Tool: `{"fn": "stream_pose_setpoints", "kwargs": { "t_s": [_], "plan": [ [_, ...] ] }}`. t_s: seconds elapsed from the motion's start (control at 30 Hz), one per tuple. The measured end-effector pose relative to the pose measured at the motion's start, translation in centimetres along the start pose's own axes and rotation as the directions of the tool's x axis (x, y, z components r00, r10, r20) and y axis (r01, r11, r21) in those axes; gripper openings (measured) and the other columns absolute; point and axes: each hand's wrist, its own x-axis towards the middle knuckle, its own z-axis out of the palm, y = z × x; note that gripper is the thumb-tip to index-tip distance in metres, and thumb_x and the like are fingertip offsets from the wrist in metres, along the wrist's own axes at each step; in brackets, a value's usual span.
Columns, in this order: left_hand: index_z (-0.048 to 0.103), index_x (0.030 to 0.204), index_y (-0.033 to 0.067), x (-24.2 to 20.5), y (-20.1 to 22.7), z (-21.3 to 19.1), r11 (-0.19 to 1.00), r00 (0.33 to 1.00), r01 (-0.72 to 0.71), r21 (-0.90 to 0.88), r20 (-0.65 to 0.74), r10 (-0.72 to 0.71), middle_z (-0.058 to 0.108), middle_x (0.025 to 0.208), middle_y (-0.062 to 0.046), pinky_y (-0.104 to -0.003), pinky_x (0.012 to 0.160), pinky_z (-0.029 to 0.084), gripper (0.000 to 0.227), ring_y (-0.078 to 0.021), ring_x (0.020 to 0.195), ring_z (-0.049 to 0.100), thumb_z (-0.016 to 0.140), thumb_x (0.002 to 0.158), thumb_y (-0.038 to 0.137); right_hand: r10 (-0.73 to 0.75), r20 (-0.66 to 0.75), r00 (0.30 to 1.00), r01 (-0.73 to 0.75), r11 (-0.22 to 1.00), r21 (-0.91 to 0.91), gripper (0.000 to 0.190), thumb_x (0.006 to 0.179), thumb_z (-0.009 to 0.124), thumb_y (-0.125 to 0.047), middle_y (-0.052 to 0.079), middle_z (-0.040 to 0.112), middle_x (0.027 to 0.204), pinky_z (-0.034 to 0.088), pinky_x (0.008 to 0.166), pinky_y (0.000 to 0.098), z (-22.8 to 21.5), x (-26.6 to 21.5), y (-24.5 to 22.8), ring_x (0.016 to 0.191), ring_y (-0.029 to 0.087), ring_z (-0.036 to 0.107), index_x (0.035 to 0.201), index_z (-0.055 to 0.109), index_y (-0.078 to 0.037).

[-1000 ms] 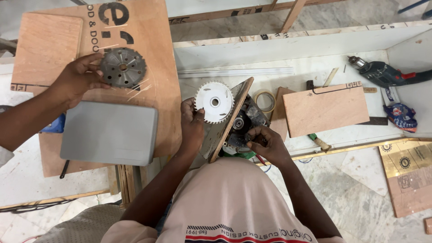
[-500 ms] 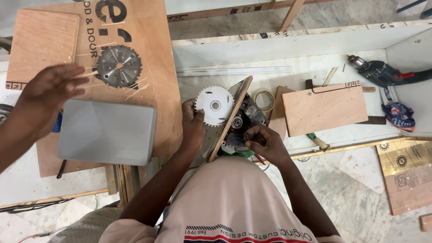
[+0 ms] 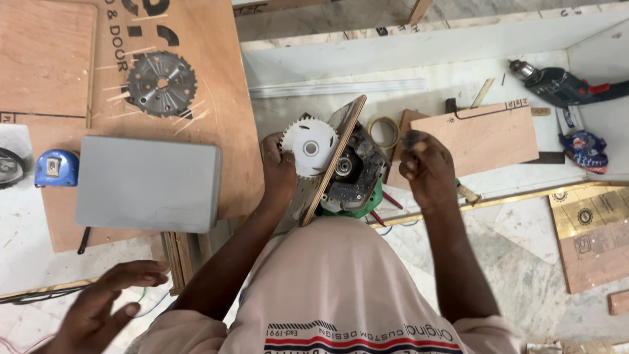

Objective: The person assembles a circular saw by placing a blade onto the motor shaft and securing it with a nut. They use a screwdriver and pliers to tighten the components. Another person assists by handing over a different saw blade during the process.

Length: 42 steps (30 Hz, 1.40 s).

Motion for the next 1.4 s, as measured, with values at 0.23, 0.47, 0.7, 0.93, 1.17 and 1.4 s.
{"fn": "stream_pose_setpoints", "kwargs": {
  "t_s": [0.23,0.47,0.7,0.93,1.17,1.4],
  "plan": [
    [0.047,0.13,-0.0037,-0.9,-0.7,-0.2,0.989,0.995,-0.102,0.104,0.012,0.101,0.056,0.114,-0.019,-0.038,0.086,0.05,0.037,-0.0224,0.093,0.058,0.039,0.093,-0.001,0.343,0.443,0.829,-0.153,0.899,-0.41,0.029,0.087,0.075,-0.009,0.003,0.067,0.092,0.053,0.068,0.025,3.5,-3.9,-3.4,0.078,0.008,0.062,0.114,0.064,-0.004],
    [0.046,0.129,0.0005,-0.4,0.2,0.6,0.993,0.986,0.104,0.053,0.125,-0.11,0.058,0.105,-0.014,-0.035,0.069,0.05,0.037,-0.018,0.077,0.057,0.042,0.092,0.001,0.24,0.016,0.971,-0.22,0.914,-0.34,0.027,0.086,0.07,-0.009,-0.001,0.067,0.091,0.038,0.056,0.0208,0.4,-3.2,0.6,0.065,0.005,0.047,0.113,0.068,-0.004],
    [0.053,0.122,-0.0004,0.0,-0.6,1.8,1.0,0.939,0.03,-0.009,0.343,-0.025,0.062,0.107,-0.012,-0.034,0.088,0.048,0.031,-0.0187,0.096,0.059,0.055,0.091,0.001,0.253,-0.026,0.967,-0.249,0.923,-0.294,0.024,0.087,0.071,-0.009,-0.003,0.066,0.088,0.035,0.055,0.0208,0.7,-3.6,2.7,0.064,0.004,0.043,0.111,0.067,-0.005],
    [0.054,0.13,0.0019,0.2,0.4,1.7,0.984,0.884,0.177,0.024,0.435,-0.17,0.068,0.103,-0.009,-0.032,0.083,0.05,0.04,-0.0159,0.09,0.062,0.058,0.091,0.006,0.238,-0.034,0.971,-0.239,0.936,-0.258,0.025,0.087,0.072,-0.009,-0.002,0.066,0.088,0.036,0.055,0.021,0.7,-3.6,2.9,0.063,0.004,0.044,0.111,0.068,-0.004],
    [0.061,0.132,0.0032,0.1,0.1,1.6,0.985,0.9,0.018,0.17,0.426,-0.09,0.069,0.097,-0.009,-0.032,0.079,0.053,0.043,-0.0163,0.085,0.065,0.066,0.09,0.01,0.244,-0.049,0.969,-0.247,0.925,-0.29,0.025,0.088,0.072,-0.01,-0.003,0.067,0.09,0.038,0.058,0.0203,0.8,-3.7,2.9,0.068,0.004,0.047,0.111,0.068,-0.005],
    [0.061,0.133,0.0032,0.1,-0.4,1.4,0.989,0.906,0.091,0.112,0.402,-0.129,0.066,0.095,-0.005,-0.03,0.077,0.053,0.042,-0.0132,0.083,0.062,0.067,0.092,0.01,0.228,-0.045,0.973,-0.23,0.919,-0.321,0.026,0.088,0.071,-0.009,-0.002,0.067,0.092,0.04,0.06,0.0205,0.8,-3.9,2.9,0.072,0.004,0.05,0.113,0.068,-0.005]
  ]
}}
